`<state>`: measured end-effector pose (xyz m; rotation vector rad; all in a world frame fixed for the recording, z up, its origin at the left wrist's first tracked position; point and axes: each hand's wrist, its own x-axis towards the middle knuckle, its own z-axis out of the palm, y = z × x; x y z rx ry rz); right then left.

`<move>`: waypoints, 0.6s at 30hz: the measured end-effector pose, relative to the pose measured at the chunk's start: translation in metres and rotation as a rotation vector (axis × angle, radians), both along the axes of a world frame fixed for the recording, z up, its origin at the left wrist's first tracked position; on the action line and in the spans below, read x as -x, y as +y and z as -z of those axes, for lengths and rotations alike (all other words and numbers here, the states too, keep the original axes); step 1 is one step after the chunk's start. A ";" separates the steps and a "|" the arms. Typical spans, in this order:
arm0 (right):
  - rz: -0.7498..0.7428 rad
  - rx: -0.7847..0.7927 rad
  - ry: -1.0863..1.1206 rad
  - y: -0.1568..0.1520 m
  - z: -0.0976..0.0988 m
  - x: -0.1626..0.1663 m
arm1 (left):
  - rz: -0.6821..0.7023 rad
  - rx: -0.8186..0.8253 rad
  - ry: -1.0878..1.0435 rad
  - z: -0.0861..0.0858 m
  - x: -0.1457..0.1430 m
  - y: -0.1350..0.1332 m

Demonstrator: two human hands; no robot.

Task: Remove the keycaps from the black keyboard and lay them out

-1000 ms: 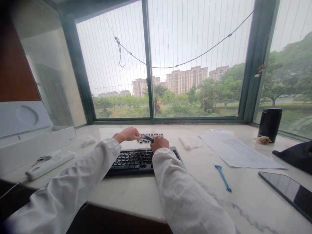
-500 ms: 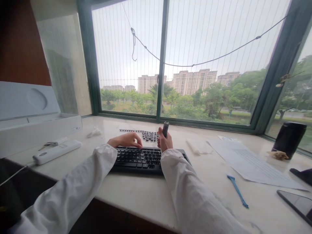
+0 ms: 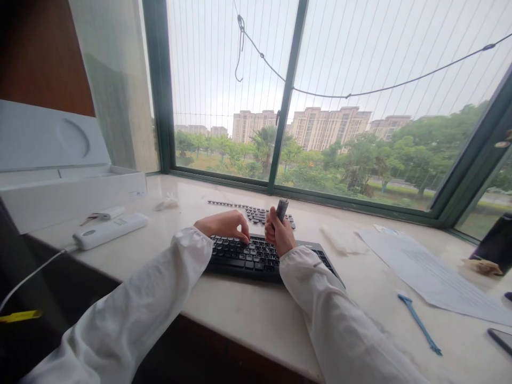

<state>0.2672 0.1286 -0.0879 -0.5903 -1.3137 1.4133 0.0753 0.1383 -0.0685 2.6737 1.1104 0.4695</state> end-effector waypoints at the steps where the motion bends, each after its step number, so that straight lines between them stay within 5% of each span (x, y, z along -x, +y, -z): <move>1: -0.005 0.017 -0.016 -0.001 -0.001 0.000 | 0.001 -0.007 0.007 0.000 0.000 -0.001; 9: 0.252 0.121 0.106 0.002 -0.011 0.023 | 0.039 -0.018 0.002 0.000 -0.001 -0.002; 18: 0.534 0.239 0.212 0.035 0.014 0.061 | 0.033 0.030 -0.008 0.002 0.000 0.001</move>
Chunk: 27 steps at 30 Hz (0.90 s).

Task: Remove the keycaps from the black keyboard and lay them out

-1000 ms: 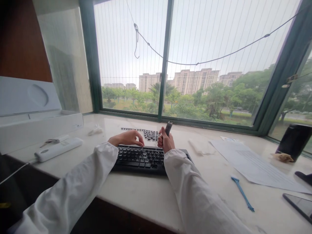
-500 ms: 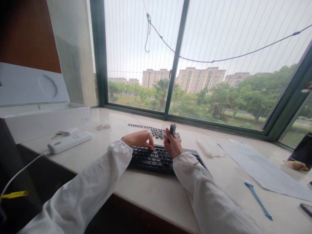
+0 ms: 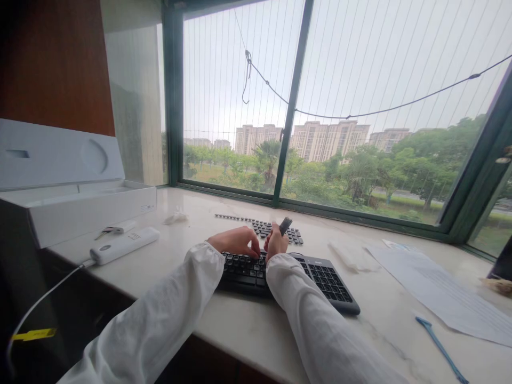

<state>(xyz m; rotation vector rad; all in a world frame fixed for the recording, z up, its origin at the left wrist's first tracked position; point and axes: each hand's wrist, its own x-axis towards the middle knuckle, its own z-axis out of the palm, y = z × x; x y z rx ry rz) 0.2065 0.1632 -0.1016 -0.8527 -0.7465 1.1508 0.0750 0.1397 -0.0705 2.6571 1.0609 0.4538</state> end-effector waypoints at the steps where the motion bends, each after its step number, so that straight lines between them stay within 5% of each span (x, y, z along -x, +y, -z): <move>1: 0.002 0.009 0.007 0.001 0.002 0.000 | -0.009 0.012 -0.003 0.000 0.000 0.000; 10: 0.013 0.102 0.054 -0.001 -0.001 -0.003 | -0.015 0.055 -0.033 0.003 0.000 0.003; 27: 0.048 0.035 -0.053 -0.005 0.004 0.007 | -0.029 0.073 -0.016 0.000 0.001 0.002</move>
